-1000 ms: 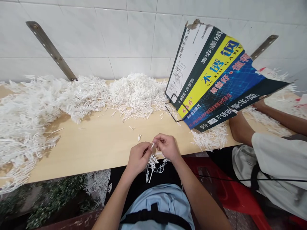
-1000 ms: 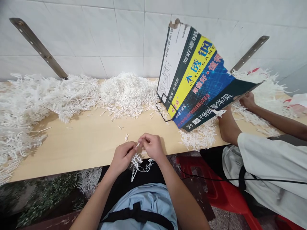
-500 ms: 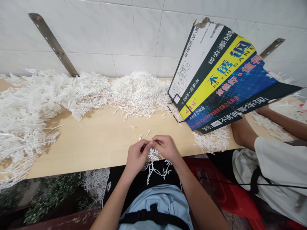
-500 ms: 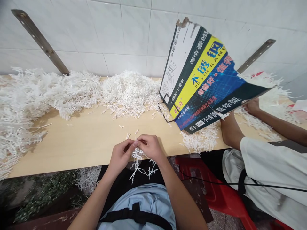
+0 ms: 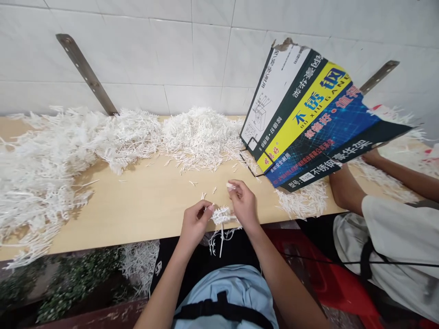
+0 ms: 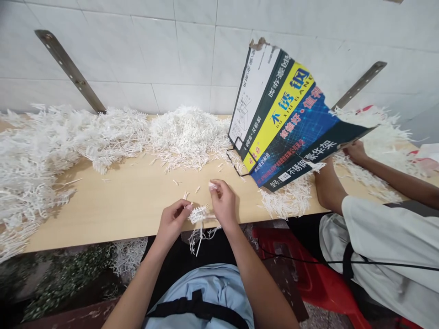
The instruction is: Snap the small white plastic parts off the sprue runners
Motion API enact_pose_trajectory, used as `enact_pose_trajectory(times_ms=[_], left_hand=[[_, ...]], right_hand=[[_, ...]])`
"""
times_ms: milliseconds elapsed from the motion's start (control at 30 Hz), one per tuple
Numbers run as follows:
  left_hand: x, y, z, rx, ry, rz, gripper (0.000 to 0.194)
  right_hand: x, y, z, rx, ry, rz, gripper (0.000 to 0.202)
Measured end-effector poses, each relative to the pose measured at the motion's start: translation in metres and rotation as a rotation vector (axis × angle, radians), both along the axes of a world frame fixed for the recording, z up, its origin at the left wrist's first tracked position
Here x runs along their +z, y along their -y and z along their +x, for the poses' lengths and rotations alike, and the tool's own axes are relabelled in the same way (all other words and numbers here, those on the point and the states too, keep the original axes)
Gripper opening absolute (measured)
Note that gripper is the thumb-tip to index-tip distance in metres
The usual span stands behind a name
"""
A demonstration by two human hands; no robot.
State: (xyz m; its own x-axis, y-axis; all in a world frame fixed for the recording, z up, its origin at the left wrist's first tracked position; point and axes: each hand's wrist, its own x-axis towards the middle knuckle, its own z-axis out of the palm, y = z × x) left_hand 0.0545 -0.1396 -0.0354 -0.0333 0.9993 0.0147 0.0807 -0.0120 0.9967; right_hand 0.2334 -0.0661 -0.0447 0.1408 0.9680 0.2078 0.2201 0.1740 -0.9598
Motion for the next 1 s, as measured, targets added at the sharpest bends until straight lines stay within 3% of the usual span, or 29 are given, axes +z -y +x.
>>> enact_pose_trajectory(times_ms=[100, 200, 400, 500, 633, 800, 1000], left_hand=[[0.001, -0.005, 0.007, 0.054, 0.046, -0.029, 0.029], [0.001, -0.007, 0.007, 0.093, 0.112, -0.030, 0.028], [0.001, -0.008, -0.004, 0.073, 0.280, -0.045, 0.029], [0.002, -0.009, -0.005, 0.088, 0.401, -0.086, 0.037], [0.002, -0.009, -0.004, 0.144, 0.417, -0.103, 0.037], [0.001, -0.009, 0.001, 0.151, 0.273, -0.067, 0.028], [0.004, -0.007, 0.003, 0.017, 0.080, -0.052, 0.026]], right_hand=[[0.005, 0.006, -0.003, 0.014, 0.155, 0.043, 0.047], [0.011, 0.017, -0.004, 0.040, 0.153, 0.066, 0.035], [0.029, 0.028, -0.006, 0.441, 0.247, 0.068, 0.020], [0.033, 0.028, -0.006, 0.532, 0.281, 0.075, 0.023], [0.030, 0.026, -0.006, 0.553, 0.339, 0.095, 0.040], [0.027, 0.025, -0.006, 0.478, 0.264, 0.107, 0.018], [0.026, 0.024, -0.004, 0.424, 0.160, 0.128, 0.016]])
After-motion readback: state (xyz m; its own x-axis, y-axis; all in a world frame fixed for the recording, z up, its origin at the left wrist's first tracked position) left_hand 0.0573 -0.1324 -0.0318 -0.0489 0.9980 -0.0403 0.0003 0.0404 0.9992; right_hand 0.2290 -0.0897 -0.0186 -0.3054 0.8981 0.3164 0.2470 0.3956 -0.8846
